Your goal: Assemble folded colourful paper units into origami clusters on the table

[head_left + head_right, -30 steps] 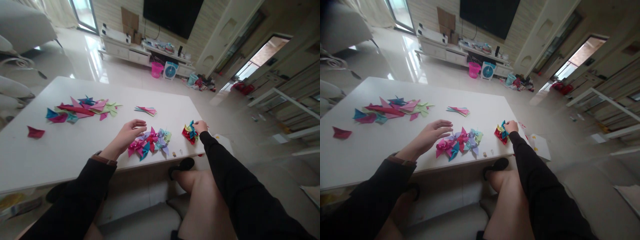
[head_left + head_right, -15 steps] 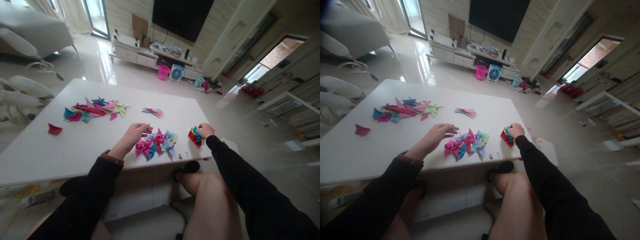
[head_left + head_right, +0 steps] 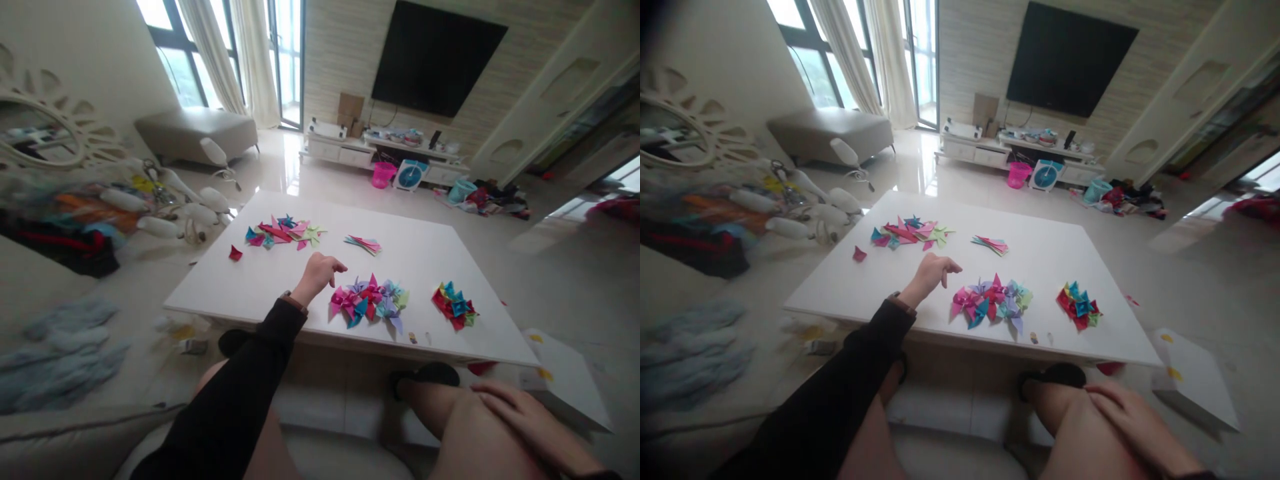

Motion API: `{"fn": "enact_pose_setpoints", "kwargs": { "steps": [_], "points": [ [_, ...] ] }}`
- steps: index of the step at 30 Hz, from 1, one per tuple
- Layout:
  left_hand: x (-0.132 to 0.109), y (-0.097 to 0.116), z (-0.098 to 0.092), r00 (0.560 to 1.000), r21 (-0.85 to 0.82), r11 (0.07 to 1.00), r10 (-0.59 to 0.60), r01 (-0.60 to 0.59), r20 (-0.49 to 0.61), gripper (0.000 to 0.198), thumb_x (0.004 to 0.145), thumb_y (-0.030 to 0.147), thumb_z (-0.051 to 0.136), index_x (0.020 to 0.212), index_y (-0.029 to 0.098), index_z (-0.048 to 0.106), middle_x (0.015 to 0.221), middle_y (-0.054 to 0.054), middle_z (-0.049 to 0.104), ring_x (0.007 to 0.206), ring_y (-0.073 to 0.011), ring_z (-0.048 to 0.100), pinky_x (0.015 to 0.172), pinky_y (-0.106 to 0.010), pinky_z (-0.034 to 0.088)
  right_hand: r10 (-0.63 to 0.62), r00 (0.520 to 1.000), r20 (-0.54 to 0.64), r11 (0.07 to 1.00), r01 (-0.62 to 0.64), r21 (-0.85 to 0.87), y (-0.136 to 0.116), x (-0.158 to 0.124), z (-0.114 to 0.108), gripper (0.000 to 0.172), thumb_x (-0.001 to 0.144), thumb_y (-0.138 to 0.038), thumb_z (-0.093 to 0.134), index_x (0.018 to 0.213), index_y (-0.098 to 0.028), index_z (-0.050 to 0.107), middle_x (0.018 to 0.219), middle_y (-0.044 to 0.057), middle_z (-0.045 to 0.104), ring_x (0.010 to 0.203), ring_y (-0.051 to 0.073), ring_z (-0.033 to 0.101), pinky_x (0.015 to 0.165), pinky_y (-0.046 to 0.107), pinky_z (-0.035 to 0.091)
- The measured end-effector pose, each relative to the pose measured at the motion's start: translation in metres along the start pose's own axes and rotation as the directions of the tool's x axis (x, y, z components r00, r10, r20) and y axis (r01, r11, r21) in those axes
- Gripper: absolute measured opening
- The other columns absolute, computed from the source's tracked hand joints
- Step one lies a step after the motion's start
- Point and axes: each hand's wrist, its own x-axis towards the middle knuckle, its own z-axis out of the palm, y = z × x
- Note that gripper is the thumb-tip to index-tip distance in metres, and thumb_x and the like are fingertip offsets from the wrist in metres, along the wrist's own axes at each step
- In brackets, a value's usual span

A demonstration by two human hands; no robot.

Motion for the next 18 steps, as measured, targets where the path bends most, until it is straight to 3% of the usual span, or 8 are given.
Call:
{"fn": "enact_pose_setpoints", "kwargs": {
  "steps": [3, 6, 10, 13, 15, 18],
  "points": [
    [0.001, -0.004, -0.002, 0.999, 0.058, 0.998, -0.004, 0.007, -0.046, 0.033, 0.073, 0.014, 0.046, 0.064, 0.013, 0.078, 0.041, -0.004, 0.057, 0.063, -0.0203, 0.069, 0.077, -0.033, 0.056, -0.067, 0.987, -0.146, 0.996, 0.059, -0.063, -0.002, -0.01, 0.01, 0.047, 0.081, -0.062, 0.055, 0.099, -0.028, 0.082, 0.115, 0.01, 0.077, 0.11, 0.036, 0.071, 0.102, 0.049, 0.055],
    [0.0, -0.012, 0.004, 0.997, 0.108, 0.994, 0.002, 0.006, -0.078, 0.033, 0.076, 0.016, 0.046, 0.066, 0.013, 0.078, 0.05, -0.005, 0.064, 0.061, -0.019, 0.068, 0.073, -0.032, 0.055, -0.144, 0.968, -0.207, 0.986, 0.123, -0.112, -0.004, -0.014, 0.017, 0.045, 0.083, -0.059, 0.055, 0.101, -0.028, 0.081, 0.116, 0.01, 0.077, 0.112, 0.035, 0.07, 0.103, 0.051, 0.054],
    [0.007, -0.024, 0.003, 0.983, 0.253, 0.964, -0.039, 0.084, -0.179, 0.04, 0.085, 0.027, 0.043, 0.066, 0.013, 0.075, 0.067, -0.011, 0.074, 0.079, -0.0191, 0.072, 0.078, -0.028, 0.054, -0.132, 0.951, -0.281, 0.991, 0.118, -0.066, -0.003, -0.017, 0.022, 0.043, 0.085, -0.055, 0.051, 0.099, -0.027, 0.081, 0.113, 0.009, 0.077, 0.108, 0.033, 0.071, 0.099, 0.051, 0.057],
    [0.018, -0.032, -0.03, 0.971, 0.316, 0.932, -0.111, 0.176, -0.214, 0.045, 0.089, 0.033, 0.038, 0.072, 0.011, 0.073, 0.084, -0.014, 0.077, 0.077, -0.019, 0.071, 0.069, -0.027, 0.053, -0.097, 0.954, -0.285, 0.995, 0.099, -0.007, 0.004, -0.019, 0.022, 0.043, 0.084, -0.055, 0.051, 0.095, -0.026, 0.081, 0.109, 0.009, 0.078, 0.103, 0.032, 0.073, 0.096, 0.048, 0.058],
    [0.024, -0.037, -0.067, 0.945, 0.373, 0.892, -0.148, 0.255, -0.293, 0.035, 0.086, 0.03, 0.042, 0.078, 0.011, 0.072, 0.092, -0.015, 0.077, 0.08, -0.0203, 0.07, 0.069, -0.028, 0.051, -0.071, 0.952, -0.297, 0.996, 0.084, 0.033, 0.011, -0.022, 0.021, 0.043, 0.083, -0.056, 0.052, 0.093, -0.026, 0.081, 0.107, 0.008, 0.079, 0.102, 0.033, 0.074, 0.095, 0.048, 0.059],
    [0.021, -0.049, -0.127, 0.887, 0.466, 0.796, -0.181, 0.385, -0.425, 0.017, 0.075, 0.025, 0.055, 0.069, 0.013, 0.066, 0.082, -0.015, 0.074, 0.086, -0.0266, 0.068, 0.075, -0.033, 0.05, -0.024, 0.947, -0.321, 0.992, 0.062, 0.109, 0.022, -0.024, 0.018, 0.042, 0.081, -0.057, 0.054, 0.091, -0.028, 0.082, 0.103, 0.007, 0.08, 0.098, 0.034, 0.075, 0.09, 0.046, 0.061]
  ]
}}
